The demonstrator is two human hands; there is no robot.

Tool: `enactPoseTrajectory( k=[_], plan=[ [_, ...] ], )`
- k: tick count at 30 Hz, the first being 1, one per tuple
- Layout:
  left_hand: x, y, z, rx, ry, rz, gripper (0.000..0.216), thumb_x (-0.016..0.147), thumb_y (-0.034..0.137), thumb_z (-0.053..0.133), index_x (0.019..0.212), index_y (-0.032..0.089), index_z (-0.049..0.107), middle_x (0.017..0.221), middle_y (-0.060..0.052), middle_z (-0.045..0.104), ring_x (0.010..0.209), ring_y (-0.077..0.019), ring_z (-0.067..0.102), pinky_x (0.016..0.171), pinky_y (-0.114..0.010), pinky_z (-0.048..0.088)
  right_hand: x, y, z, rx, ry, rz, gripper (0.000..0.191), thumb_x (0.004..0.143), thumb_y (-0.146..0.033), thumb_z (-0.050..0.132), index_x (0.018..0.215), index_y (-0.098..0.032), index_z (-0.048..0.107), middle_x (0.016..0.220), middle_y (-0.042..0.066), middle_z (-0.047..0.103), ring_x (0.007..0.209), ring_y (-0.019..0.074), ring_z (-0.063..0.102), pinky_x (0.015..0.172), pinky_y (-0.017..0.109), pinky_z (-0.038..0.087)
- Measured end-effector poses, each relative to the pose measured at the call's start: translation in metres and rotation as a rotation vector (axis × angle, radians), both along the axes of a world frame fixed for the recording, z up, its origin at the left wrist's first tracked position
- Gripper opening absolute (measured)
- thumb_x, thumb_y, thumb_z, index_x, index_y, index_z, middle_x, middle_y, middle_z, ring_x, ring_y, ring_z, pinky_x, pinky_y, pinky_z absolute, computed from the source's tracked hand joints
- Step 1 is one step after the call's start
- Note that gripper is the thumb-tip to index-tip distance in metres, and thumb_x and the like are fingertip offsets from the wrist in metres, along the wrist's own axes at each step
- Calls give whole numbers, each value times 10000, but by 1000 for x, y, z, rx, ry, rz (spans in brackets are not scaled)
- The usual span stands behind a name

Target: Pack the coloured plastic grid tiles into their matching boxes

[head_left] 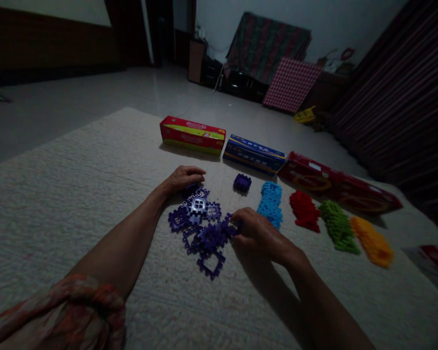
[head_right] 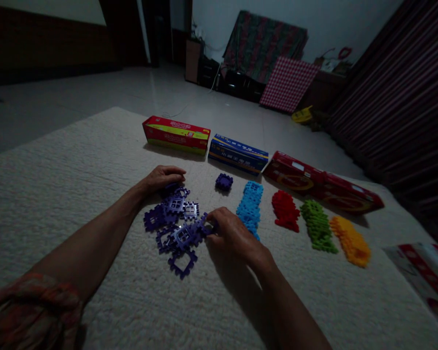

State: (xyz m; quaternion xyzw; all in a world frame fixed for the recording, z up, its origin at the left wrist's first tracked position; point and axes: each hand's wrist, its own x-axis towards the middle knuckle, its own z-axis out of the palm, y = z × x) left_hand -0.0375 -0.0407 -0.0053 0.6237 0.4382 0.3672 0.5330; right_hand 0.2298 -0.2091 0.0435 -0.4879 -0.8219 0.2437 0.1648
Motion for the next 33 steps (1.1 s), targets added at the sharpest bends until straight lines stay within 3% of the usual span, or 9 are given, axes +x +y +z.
enactPoseTrajectory(
  k=[4,8,14,23,27,33],
  plan=[
    [-1,2,-5,-1,-32,-31,418,677,366,796,1047,171,774,907,-99,781,828,-227,716,782,-370,554,9,30,14,141,18,-29,306,808,-198,710,1100,-244,628,1140,78,680,1063,251,647,939,439,516],
    [-1,4,-6,0,-41,-31,404,675,359,794,1031,169,775,912,-107,782,824,-227,714,790,-378,553,15,75,16,331,-21,-204,323,791,-184,676,1113,-195,648,1163,125,688,1121,289,635,1000,464,483],
    [0,3,-1,18,-8,-21,365,668,346,784,986,169,781,901,-104,786,827,-226,711,847,-397,539,21,112,5,309,-167,-290,368,774,-149,618,1139,-163,660,1180,146,694,1131,306,634,1004,477,480],
    [0,4,-3,4,-21,-26,388,679,338,786,1016,146,772,903,-117,780,825,-227,708,860,-409,533,33,122,-7,343,-157,-289,400,752,-154,635,1150,-182,657,1281,144,635,1215,303,591,1057,472,456],
    [0,3,-3,7,-4,-20,386,695,316,771,1040,144,770,927,-109,770,848,-219,700,847,-390,531,29,107,-4,425,-99,-231,389,771,-158,645,1158,-183,652,1297,161,618,1219,322,586,1048,510,459],
    [1,2,-1,0,-1,-9,362,714,283,746,1042,132,769,898,-104,769,788,-184,685,836,-367,520,-9,60,-8,170,-37,40,261,883,-176,590,1137,-189,649,1104,114,689,963,231,659,869,395,529]
  ],
)
